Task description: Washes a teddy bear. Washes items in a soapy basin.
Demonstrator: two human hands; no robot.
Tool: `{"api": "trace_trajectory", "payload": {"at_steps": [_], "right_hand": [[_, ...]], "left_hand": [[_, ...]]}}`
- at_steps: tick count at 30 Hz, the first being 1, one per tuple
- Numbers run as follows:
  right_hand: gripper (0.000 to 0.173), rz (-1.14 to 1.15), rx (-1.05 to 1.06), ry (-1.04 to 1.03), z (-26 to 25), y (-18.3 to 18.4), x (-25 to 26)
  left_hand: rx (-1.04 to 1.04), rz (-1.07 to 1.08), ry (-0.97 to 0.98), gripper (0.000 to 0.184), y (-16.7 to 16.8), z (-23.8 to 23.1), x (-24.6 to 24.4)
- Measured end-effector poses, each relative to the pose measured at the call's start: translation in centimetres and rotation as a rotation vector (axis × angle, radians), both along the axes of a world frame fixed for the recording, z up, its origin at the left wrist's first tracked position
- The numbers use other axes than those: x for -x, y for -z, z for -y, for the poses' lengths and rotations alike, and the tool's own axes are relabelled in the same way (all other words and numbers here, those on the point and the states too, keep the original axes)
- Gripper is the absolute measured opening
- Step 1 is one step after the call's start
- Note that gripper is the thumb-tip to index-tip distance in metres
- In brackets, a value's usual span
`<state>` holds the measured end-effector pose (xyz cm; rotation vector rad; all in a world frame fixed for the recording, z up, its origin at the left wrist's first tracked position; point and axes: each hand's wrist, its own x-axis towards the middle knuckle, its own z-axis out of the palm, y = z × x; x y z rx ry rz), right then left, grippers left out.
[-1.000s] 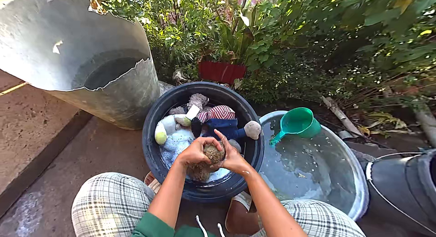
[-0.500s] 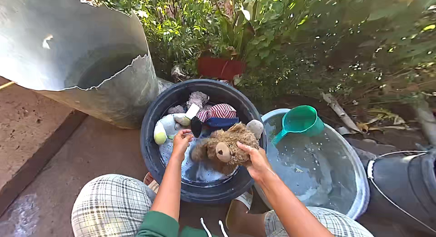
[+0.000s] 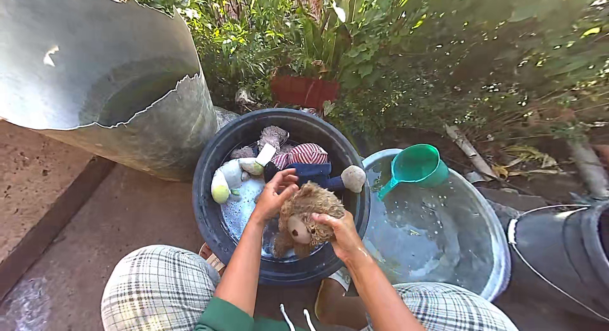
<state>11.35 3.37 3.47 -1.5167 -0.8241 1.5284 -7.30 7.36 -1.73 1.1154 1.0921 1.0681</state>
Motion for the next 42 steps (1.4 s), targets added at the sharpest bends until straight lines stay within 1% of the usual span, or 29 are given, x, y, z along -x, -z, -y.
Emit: {"api": "trace_trajectory", "payload": {"at_steps": [1, 2, 3, 4, 5, 6, 7, 8, 9, 10, 11, 12, 13, 14, 16, 17, 18, 20, 22, 26, 28, 31, 33, 35, 37, 38, 39, 41, 42], "right_hand": [[0.043, 0.021, -0.025, -0.058, 0.0, 0.5, 0.1], [0.045, 0.041, -0.05, -0.105, -0.1, 0.9, 0.1], [0.048, 0.059, -0.066, -0.132, -0.1, 1.2, 0.1], [0.056, 0.058, -0.07, -0.13, -0.2, 1.5, 0.0], [0.068, 0.049, -0.064, -0.121, -0.5, 2.0, -0.4], [0.078, 0.039, -0.058, -0.11, -0.8, 2.6, -0.8], [0.084, 0.026, -0.059, -0.087, -1.1, 3.3, -1.2], [0.085, 0.021, -0.076, -0.074, -1.2, 4.2, -1.4], [0.081, 0.036, -0.11, -0.083, -1.2, 5.1, -1.5], [0.073, 0.065, -0.149, -0.094, -1.1, 6.2, -1.3], [0.06, 0.099, -0.183, -0.089, -1.1, 7.1, -1.0], [0.046, 0.13, -0.212, -0.064, -1.1, 8.0, -0.7], [0.037, 0.139, -0.232, -0.018, -1.2, 9.0, -0.3], [0.035, 0.128, -0.226, 0.045, -1.4, 9.8, -0.2], [0.046, 0.038, -0.098, 0.184, -1.6, 10.6, -0.1], [0.049, -0.017, -0.011, 0.24, -1.6, 10.1, 0.1], [0.051, -0.077, 0.049, 0.263, -1.4, 9.5, 0.3], [0.048, -0.183, 0.099, 0.278, -1.0, 9.0, 1.2], [0.047, -0.195, 0.127, 0.242, -0.5, 8.8, 1.9], [0.043, -0.018, 0.153, 0.168, -0.7, 9.0, 2.2], [0.043, 0.023, 0.173, 0.152, -0.7, 9.0, 2.1], [0.046, 0.076, 0.191, 0.116, -0.6, 9.1, 2.5], [0.048, 0.116, 0.155, 0.091, -0.5, 9.1, 2.5], [0.049, 0.125, 0.097, 0.084, -0.3, 8.5, 2.5], [0.043, 0.107, -0.014, 0.068, 0.2, 7.1, 2.0], [0.032, 0.08, -0.087, 0.067, 0.6, 6.0, 1.5], [0.033, 0.05, -0.145, 0.087, 0.9, 5.1, 0.9], [0.055, 0.072, -0.197, 0.167, 1.5, 4.0, -0.5], [0.062, 0.088, -0.205, 0.216, 1.7, 4.0, -1.4]], "left_hand": [[-0.065, 0.0, 0.118, 0.076, -0.9, 0.0, -0.5], [-0.114, -0.034, 0.208, 0.085, -1.6, 0.0, -1.2], [-0.162, -0.1, 0.251, 0.085, -1.6, 0.3, -2.1], [-0.194, -0.16, 0.227, 0.079, -1.1, 0.6, -2.8], [-0.196, -0.166, 0.16, 0.069, -0.2, 0.9, -3.3], [-0.168, -0.131, 0.079, 0.059, 0.9, 1.0, -3.5], [-0.118, -0.063, 0.003, 0.052, 2.1, 1.1, -3.5], [-0.051, 0.021, -0.062, 0.048, 3.1, 1.2, -3.5], [0.008, 0.097, -0.125, 0.046, 4.0, 1.3, -3.7], [0.056, 0.148, -0.182, 0.043, 4.7, 1.5, -3.9], [0.092, 0.175, -0.232, 0.042, 5.3, 1.7, -4.2], [0.111, 0.168, -0.261, 0.042, 5.4, 2.0, -4.7], [0.097, 0.109, -0.263, 0.043, 5.3, 2.4, -5.4], [0.045, -0.012, -0.235, 0.045, 5.0, 3.1, -6.3], [-0.13, -0.338, -0.148, 0.051, 4.2, 4.8, -8.6], [-0.226, -0.485, -0.117, 0.05, 4.1, 5.6, -9.4], [-0.32, -0.608, -0.123, 0.048, 4.4, 6.1, -9.9], [-0.442, -0.754, -0.215, 0.042, 5.5, 5.9, -10.0], [-0.438, -0.803, -0.259, 0.036, 6.0, 5.2, -9.2], [-0.358, -0.823, -0.3, 0.036, 6.3, 4.7, -8.8], [-0.293, -0.823, -0.295, 0.036, 6.0, 4.7, -8.9], [-0.128, -0.848, -0.276, 0.038, 5.2, 4.5, -8.6], [0.082, -0.811, -0.197, 0.044, 3.9, 4.0, -8.2], [0.25, -0.688, -0.082, 0.051, 2.5, 2.7, -7.1], [0.204, -0.449, -0.027, 0.048, 2.0, 1.3, -6.0], [0.136, -0.31, -0.004, 0.045, 1.8, 0.7, -5.9], [0.081, -0.183, 0.044, 0.044, 1.1, 0.3, -6.0], [0.032, -0.054, 0.17, 0.043, -1.0, -0.2, -6.5], [0.016, -0.058, 0.23, 0.041, -1.6, -0.5, -6.8]]}}
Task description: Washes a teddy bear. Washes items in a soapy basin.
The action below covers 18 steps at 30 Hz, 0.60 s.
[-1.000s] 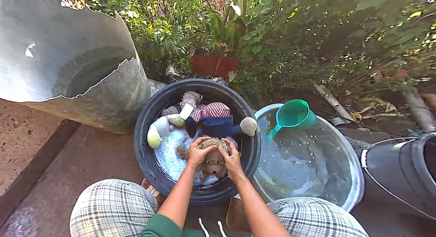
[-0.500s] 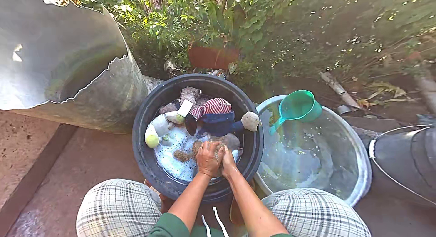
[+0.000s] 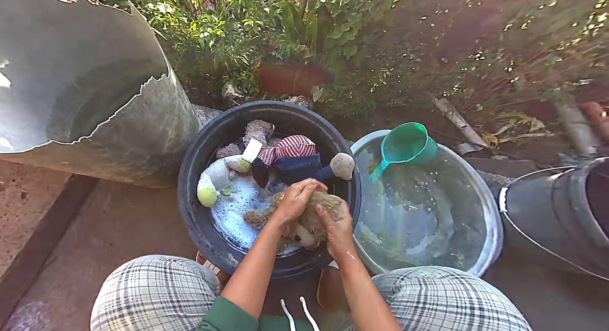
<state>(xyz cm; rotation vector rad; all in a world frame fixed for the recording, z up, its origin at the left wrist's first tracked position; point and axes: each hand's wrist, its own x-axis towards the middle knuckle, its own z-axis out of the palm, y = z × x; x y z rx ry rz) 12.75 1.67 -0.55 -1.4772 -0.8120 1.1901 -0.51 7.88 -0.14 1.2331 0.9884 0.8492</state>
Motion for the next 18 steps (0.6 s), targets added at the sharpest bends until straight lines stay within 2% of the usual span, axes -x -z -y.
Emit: {"api": "trace_trajectory", "payload": {"at_steps": [1, 3, 5, 7, 10, 13, 15, 18], "right_hand": [[0.065, 0.011, -0.002, 0.059, 0.1, 0.3, -0.9], [0.049, 0.006, 0.011, 0.193, 0.1, 1.3, -2.2], [0.03, 0.007, 0.049, 0.287, -0.3, 2.1, -3.1], [0.027, -0.004, 0.086, 0.296, -0.6, 2.6, -3.6], [0.032, -0.056, 0.097, 0.237, -0.9, 3.0, -3.3], [0.049, -0.119, 0.082, 0.099, -1.0, 3.6, -2.6], [0.056, -0.08, 0.089, -0.008, -1.1, 3.9, -2.0], [0.059, 0.253, 0.025, -0.195, -1.5, 4.7, -1.4]], "left_hand": [[-0.021, -0.043, 0.043, 0.037, -0.1, -0.6, -0.1], [-0.097, -0.242, 0.0, 0.033, 1.1, -2.4, 0.3], [-0.099, -0.469, -0.153, 0.035, 2.8, -5.4, 2.3], [-0.025, -0.666, -0.314, 0.038, 3.9, -8.6, 5.2], [0.068, -0.882, -0.435, 0.042, 4.5, -12.5, 8.5], [0.132, -1.016, -0.39, 0.059, 6.3, -14.8, 9.6], [0.136, -1.053, -0.348, 0.069, 7.7, -15.0, 9.7], [0.049, -1.091, -0.401, 0.05, 7.5, -14.1, 8.8]]}}
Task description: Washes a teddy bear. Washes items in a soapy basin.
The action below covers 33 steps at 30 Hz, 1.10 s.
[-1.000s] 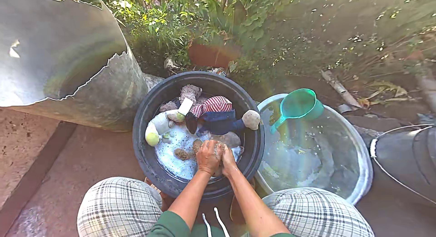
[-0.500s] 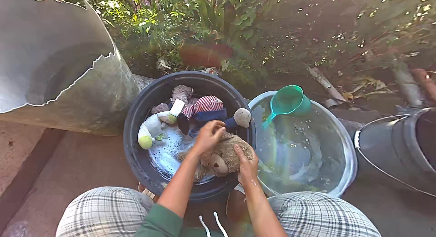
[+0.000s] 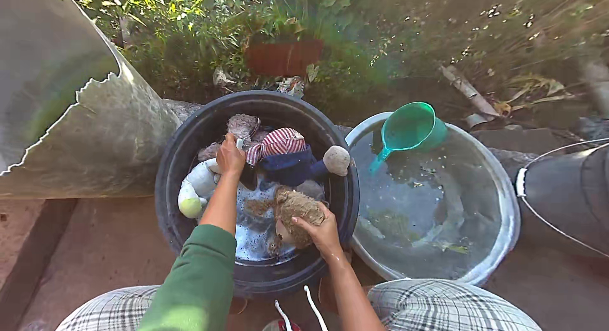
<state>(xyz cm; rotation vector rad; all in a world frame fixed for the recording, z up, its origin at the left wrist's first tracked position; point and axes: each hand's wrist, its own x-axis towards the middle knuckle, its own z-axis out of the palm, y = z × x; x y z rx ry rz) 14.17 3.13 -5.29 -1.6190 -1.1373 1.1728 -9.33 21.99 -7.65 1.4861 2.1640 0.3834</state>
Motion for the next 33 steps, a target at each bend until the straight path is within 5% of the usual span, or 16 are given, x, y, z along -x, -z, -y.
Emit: {"api": "trace_trajectory", "payload": {"at_steps": [3, 6, 9, 11, 15, 19, 24, 26, 30, 33], "right_hand": [[0.056, 0.182, -0.181, -0.105, -0.3, 0.8, 0.7], [0.055, -0.161, -0.089, -0.063, -0.2, 0.9, 1.6], [0.058, -0.576, 0.156, 0.137, 0.2, 0.9, 2.9], [0.055, -0.728, 0.261, 0.23, 0.6, 1.6, 3.5], [0.04, -0.786, 0.368, 0.336, 0.9, 2.8, 4.4], [0.034, -0.723, 0.355, 0.332, 0.6, 3.5, 4.9], [0.044, -0.697, 0.355, 0.354, 0.1, 4.6, 5.4], [0.05, -0.74, 0.396, 0.406, -0.2, 4.6, 5.6], [0.048, -0.859, 0.427, 0.478, 0.1, 3.6, 5.6], [0.044, -0.903, 0.471, 0.459, 0.7, 2.9, 6.3]], "left_hand": [[-0.237, 0.115, -0.061, 0.041, 0.4, 2.1, -0.1], [-0.447, 0.609, -0.431, 0.047, 2.1, 6.6, 0.2], [-0.368, 1.157, -0.872, 0.029, 5.3, 11.5, -0.2], [-0.215, 1.384, -0.969, 0.024, 7.9, 14.2, -0.2], [-0.053, 1.412, -1.111, 0.03, 10.4, 15.9, 0.2], [-0.059, 1.379, -1.048, 0.034, 11.1, 15.2, 0.4], [-0.077, 1.853, -0.56, 0.039, 3.2, 15.1, -0.8], [0.0, 1.663, -0.314, 0.034, -0.7, 15.9, -2.8], [0.051, 0.349, 0.451, 0.044, -4.3, 19.0, -8.8], [0.111, -0.033, 0.423, 0.045, -3.3, 16.6, -9.5]]}}
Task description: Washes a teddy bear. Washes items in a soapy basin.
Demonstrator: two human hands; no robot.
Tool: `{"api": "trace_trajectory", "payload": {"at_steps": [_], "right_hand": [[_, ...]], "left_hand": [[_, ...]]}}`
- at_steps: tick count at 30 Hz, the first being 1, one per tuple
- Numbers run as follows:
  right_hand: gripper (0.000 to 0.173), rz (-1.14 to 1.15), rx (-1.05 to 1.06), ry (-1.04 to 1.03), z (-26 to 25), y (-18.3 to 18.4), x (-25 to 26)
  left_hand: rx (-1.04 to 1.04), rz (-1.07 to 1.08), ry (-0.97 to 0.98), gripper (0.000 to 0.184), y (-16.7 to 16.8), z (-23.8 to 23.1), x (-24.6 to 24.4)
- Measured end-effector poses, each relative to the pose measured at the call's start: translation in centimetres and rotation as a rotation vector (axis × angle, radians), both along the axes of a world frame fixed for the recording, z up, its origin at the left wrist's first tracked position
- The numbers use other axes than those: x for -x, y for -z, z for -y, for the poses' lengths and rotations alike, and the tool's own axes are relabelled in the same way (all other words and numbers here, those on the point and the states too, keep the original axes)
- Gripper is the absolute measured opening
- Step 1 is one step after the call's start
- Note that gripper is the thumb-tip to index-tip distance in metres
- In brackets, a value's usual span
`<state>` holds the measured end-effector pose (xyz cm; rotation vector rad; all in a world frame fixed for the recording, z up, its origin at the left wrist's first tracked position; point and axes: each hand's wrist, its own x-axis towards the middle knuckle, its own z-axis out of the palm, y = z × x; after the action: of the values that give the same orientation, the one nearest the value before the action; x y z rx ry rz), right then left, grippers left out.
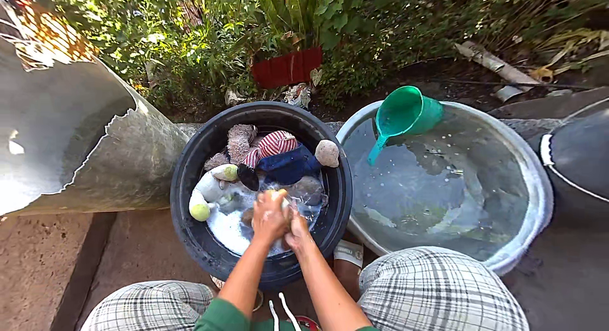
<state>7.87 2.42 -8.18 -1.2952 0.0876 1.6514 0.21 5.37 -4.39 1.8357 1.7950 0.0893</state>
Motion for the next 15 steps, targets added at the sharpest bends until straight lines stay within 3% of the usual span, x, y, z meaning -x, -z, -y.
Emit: {"api": "trace_trajectory", "payload": {"at_steps": [2, 4, 6, 8, 9, 10, 12, 15], "right_hand": [[0.052, -0.041, -0.031, -0.075, 1.0, -0.1, 0.1], [0.052, -0.041, -0.05, -0.101, 1.2, -0.4, 0.1], [0.048, -0.041, -0.075, -0.066, 0.6, -0.7, -0.8], [0.043, -0.067, -0.088, -0.04, 0.4, -1.3, -1.1], [0.042, -0.077, -0.084, -0.044, 0.5, -1.4, -0.8], [0.043, -0.087, -0.083, -0.055, 0.6, -1.5, -0.5], [0.047, -0.071, -0.085, -0.107, 0.9, -1.5, 0.0], [0.048, -0.03, -0.082, -0.144, 1.6, -1.8, 0.4]], "left_hand": [[0.211, 0.009, -0.181, 0.051, 0.9, -3.1, 1.0], [0.244, 0.073, -0.278, 0.051, 1.0, -2.9, 1.5], [-0.017, 0.054, -0.182, 0.046, 0.0, 1.4, -0.1], [-0.332, 0.063, -0.045, 0.046, 1.4, 5.6, -0.3], [-0.389, 0.063, -0.032, 0.045, 1.9, 6.1, 0.2], [-0.35, 0.055, -0.066, 0.044, 1.9, 5.4, 0.6], [-0.082, 0.089, -0.238, 0.045, 0.5, 1.8, 1.4], [0.188, 0.324, -0.525, 0.046, 0.7, -2.2, 2.6]]}}
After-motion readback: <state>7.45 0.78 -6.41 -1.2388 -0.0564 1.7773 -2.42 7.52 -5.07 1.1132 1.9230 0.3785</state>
